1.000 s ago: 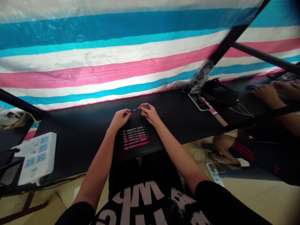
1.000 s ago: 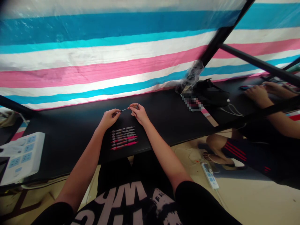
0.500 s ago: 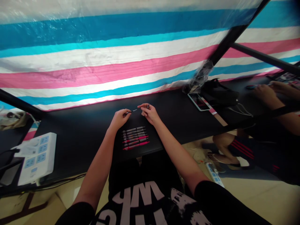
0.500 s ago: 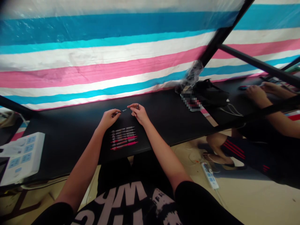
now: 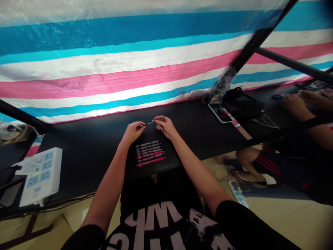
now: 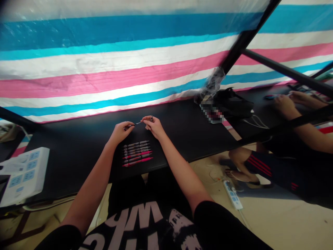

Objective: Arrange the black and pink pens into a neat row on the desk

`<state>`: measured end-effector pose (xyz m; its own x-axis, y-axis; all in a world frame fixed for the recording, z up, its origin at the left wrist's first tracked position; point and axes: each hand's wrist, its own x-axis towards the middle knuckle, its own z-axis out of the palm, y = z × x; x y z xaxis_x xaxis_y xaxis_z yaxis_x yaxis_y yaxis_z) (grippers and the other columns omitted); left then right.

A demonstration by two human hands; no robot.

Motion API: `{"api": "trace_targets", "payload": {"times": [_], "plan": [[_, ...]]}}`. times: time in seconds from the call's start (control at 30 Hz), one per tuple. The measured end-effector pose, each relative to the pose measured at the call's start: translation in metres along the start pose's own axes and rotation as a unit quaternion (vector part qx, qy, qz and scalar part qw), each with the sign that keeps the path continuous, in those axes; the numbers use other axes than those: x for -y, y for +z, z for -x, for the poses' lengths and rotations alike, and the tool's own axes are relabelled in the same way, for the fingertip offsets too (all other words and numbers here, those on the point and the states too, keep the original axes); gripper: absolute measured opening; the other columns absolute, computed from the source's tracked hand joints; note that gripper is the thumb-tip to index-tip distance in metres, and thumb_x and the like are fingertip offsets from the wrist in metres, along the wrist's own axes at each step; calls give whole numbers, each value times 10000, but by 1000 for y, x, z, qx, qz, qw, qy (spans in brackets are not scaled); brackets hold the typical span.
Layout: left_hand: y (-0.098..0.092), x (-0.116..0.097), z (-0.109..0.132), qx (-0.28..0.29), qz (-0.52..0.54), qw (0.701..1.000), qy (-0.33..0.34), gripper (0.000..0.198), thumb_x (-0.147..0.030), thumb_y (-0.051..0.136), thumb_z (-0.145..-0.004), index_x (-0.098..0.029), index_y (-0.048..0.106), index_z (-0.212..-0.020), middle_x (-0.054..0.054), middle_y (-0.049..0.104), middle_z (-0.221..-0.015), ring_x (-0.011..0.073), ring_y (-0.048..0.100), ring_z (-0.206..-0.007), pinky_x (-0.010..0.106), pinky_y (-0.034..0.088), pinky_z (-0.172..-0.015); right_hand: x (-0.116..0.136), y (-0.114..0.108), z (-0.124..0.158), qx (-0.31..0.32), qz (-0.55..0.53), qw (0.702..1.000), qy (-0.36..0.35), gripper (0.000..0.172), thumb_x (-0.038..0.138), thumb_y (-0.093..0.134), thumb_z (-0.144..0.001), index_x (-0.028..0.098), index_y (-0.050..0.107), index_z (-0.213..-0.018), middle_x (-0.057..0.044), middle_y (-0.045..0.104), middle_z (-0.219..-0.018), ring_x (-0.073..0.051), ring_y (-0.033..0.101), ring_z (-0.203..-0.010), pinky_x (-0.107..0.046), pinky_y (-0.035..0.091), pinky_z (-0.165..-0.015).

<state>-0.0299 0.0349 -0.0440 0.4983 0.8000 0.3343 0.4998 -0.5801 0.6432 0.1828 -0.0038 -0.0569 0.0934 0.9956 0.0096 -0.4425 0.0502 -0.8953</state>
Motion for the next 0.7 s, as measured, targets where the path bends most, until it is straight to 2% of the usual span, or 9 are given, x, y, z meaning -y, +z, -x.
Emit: {"api": "trace_targets", "payload": {"times": [0.23,0.7], "plan": [[0,-1,0,5,-1,1000,-1,212,-330,637,-912,-190,765,-1006,48,737,-814,178,619,-667,307,482,-665,0,1,2,17,9,1000,-2,272,316,854,-681,195,675,-848,-25,767,-835,-29,340,-425,-253,306,-467],[0,-3,0,11,-1,1000,-5,229,-329,623,-918,-183,768,-1019,50,745,-822,179,624,-669,305,477,-666,0,1,2,13,20,1000,-9,270,326,844,-687,196,665,-843,-27,763,-843,-30,332,-430,-252,302,-463]]}}
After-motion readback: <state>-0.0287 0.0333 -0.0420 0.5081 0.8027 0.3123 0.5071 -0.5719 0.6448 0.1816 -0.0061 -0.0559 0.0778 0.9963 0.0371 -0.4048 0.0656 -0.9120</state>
